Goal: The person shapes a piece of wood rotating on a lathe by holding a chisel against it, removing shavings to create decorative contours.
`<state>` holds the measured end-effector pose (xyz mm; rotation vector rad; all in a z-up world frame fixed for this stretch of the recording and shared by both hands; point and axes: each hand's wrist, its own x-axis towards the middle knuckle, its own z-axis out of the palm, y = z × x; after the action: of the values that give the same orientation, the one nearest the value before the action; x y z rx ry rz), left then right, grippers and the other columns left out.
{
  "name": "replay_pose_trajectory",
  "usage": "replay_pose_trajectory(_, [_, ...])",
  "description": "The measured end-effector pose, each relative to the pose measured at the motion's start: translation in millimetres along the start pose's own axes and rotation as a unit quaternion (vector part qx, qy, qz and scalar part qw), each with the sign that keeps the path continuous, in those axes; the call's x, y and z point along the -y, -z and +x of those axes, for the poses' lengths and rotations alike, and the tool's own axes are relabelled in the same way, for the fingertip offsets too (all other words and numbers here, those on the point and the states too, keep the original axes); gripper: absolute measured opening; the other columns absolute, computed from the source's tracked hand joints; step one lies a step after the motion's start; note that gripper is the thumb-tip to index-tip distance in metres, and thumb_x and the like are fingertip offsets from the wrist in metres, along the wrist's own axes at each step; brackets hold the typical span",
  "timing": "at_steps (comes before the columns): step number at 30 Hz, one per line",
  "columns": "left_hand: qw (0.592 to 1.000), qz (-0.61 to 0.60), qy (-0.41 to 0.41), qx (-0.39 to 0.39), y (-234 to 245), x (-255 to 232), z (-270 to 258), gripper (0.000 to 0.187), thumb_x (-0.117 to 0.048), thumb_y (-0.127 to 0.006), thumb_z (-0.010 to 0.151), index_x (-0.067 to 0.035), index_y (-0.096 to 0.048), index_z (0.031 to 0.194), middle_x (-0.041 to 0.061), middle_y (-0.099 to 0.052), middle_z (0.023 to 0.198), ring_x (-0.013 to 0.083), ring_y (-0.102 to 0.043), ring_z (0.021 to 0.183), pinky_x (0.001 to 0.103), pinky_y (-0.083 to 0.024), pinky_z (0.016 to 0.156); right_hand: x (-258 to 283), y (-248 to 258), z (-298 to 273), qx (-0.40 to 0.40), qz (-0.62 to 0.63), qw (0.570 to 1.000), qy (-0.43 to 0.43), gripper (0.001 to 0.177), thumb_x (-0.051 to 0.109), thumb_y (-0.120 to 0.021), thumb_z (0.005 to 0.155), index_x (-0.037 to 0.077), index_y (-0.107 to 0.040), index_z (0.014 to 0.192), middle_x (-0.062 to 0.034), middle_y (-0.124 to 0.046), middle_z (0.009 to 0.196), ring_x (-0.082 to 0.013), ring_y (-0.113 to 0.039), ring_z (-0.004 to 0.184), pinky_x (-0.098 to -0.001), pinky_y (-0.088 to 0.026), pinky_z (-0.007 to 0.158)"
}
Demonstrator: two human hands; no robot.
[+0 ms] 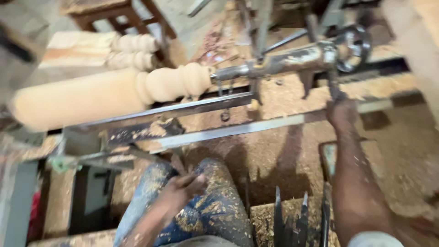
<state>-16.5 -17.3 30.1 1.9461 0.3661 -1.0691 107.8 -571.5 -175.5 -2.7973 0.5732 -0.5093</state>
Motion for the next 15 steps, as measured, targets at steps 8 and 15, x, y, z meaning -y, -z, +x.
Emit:
replay_pose_trajectory(8, [0.982,0.129,-0.097,0.096,-42.7,-95.8,13.2,0.070,-0.062,-0.045,0.096,-0.013,-0.046,0.146,0.008,-0.048,0.149,0.0276,-0.047,0.137,0.047,-0.038,0.115,52.7,129.4,-109.3,0.148,0.415,0.822,-0.360,0.025,0.031,-0.066,0.106,0.010,-0.061,0.093,-0.0015,-0.054,0.068,-0.0134,-0.047,0.050,-0.0322,-0.032,0.041])
replay_pose_trajectory(15, [0.944,0.081,-0.298,0.120,-128.8,-142.7,78.5,0.068,-0.057,-0.030,0.110,0.003,-0.057,0.128,0.027,-0.053,0.133,0.0375,-0.049,0.124,0.064,-0.046,0.099,57.2,154.3,-291.2,0.098,0.266,0.895,-0.345,0.026,0.027,-0.065,0.105,0.005,-0.069,0.119,-0.0123,-0.061,0.071,-0.0201,-0.055,0.055,-0.0328,-0.042,0.047])
